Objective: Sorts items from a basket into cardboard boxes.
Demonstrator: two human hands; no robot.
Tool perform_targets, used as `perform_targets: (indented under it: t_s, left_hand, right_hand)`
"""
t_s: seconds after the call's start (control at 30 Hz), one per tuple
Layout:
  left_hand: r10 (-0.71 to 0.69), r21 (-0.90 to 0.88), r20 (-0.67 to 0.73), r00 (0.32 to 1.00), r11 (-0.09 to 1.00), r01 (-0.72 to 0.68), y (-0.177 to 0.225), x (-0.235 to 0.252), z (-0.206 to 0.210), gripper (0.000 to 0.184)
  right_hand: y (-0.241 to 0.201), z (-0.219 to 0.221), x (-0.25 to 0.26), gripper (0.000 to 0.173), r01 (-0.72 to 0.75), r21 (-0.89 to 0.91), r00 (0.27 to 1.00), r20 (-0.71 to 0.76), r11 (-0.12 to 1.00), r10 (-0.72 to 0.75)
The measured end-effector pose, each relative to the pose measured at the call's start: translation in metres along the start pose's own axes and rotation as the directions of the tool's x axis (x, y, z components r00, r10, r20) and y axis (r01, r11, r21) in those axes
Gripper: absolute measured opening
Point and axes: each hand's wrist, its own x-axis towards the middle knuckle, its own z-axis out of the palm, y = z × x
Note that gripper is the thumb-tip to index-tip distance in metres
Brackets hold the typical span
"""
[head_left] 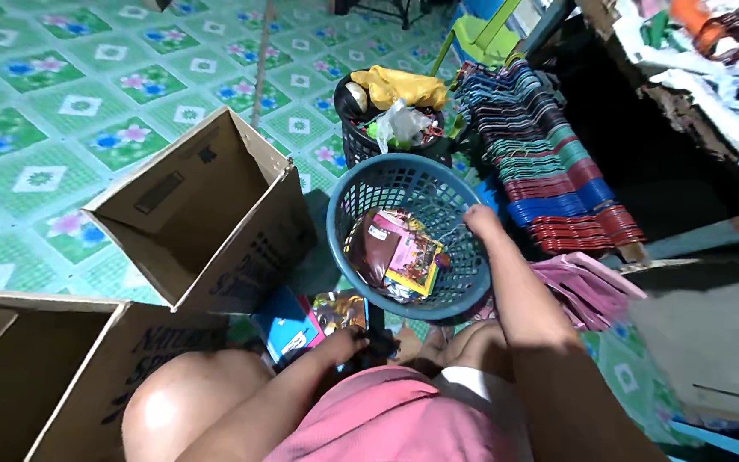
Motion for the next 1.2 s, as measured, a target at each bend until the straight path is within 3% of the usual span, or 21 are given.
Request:
perform_targets:
  t_s: [0.03, 0.1, 0.17, 0.33, 0.4, 0.5, 0.6, 0.67, 0.77, 0.83, 0.93, 1.0, 1.07, 1.2]
  left_hand:
    - [0.011, 0.006, -0.009, 1.0, 1.0, -0.011, -0.001, 0.002, 0.0, 0.049]
    - [0.029, 0.022, -0.026, 0.999, 0.999, -0.029, -0.001, 0.005, -0.001, 0.049]
    - [0.035, 0.05, -0.037, 0.999, 0.998, -0.033, 0.002, 0.004, -0.003, 0.05]
    - [0.014, 0.081, -0.031, 0.999, 0.997, -0.012, -0.004, 0.0, -0.002, 0.05]
    - [0.004, 0.095, -0.031, 0.999, 0.996, -0.001, -0.008, 0.0, -0.004, 0.051]
    - [-0.007, 0.123, -0.043, 0.999, 0.992, 0.012, -0.012, -0.001, -0.005, 0.05]
    - [-0.014, 0.143, -0.05, 0.999, 0.99, 0.021, -0.008, -0.003, -0.008, 0.049]
    - [-0.01, 0.148, -0.052, 0.999, 0.989, 0.018, -0.005, -0.003, -0.008, 0.05]
    - [-0.007, 0.159, -0.039, 0.999, 0.987, 0.013, -0.001, -0.002, -0.008, 0.05]
    - [-0.003, 0.16, -0.049, 0.999, 0.987, 0.011, 0.0, -0.009, -0.005, 0.048]
    - [0.025, 0.147, -0.076, 0.997, 0.989, -0.013, 0.013, -0.02, -0.004, 0.047]
    - [0.049, 0.101, -0.096, 0.994, 0.994, -0.039, 0.01, -0.021, -0.001, 0.044]
    - [0.041, 0.098, -0.081, 0.996, 0.995, -0.033, 0.002, -0.017, -0.001, 0.046]
    - [0.0, 0.105, -0.065, 0.998, 0.994, 0.007, -0.016, -0.007, -0.001, 0.05]
  right_hand:
    - [0.007, -0.01, -0.005, 0.033, -0.01, 0.187, 1.0, -0.01, 0.982, 0.012]
    - [0.017, -0.023, -0.025, 0.029, -0.034, 0.536, 0.999, -0.002, 0.844, 0.041]
    - [0.025, -0.029, -0.045, 0.027, -0.022, 0.729, 0.999, -0.008, 0.684, 0.041]
    - [0.042, -0.029, -0.081, 0.019, 0.182, 0.856, 0.982, -0.185, 0.483, -0.041]
    - [0.04, -0.037, -0.096, 0.013, 0.235, 0.939, 0.971, -0.214, 0.251, -0.11]
    - [0.035, -0.054, -0.12, 0.024, 0.231, 0.971, 0.953, -0.238, -0.057, -0.189]
    - [0.03, -0.075, -0.138, 0.023, 0.294, 0.931, 0.892, -0.349, -0.217, -0.287]
    - [0.026, -0.093, -0.153, 0.025, 0.335, 0.913, 0.86, -0.397, -0.233, -0.32]
    - [0.015, -0.115, -0.176, 0.027, 0.382, 0.902, 0.868, -0.425, -0.201, -0.258]
    - [0.014, -0.119, -0.182, 0.025, 0.405, 0.906, 0.88, -0.422, -0.123, -0.216]
    - [0.024, -0.126, -0.181, 0.017, 0.416, 0.908, 0.909, -0.415, 0.057, -0.02]
    - [0.042, -0.142, -0.175, 0.016, 0.44, 0.898, 0.889, -0.432, -0.02, 0.154]
    - [0.067, -0.169, -0.17, 0.017, 0.572, 0.811, 0.803, -0.522, -0.124, 0.287]
    - [0.123, -0.231, -0.176, 0.026, 0.819, 0.574, 0.51, -0.709, -0.021, 0.488]
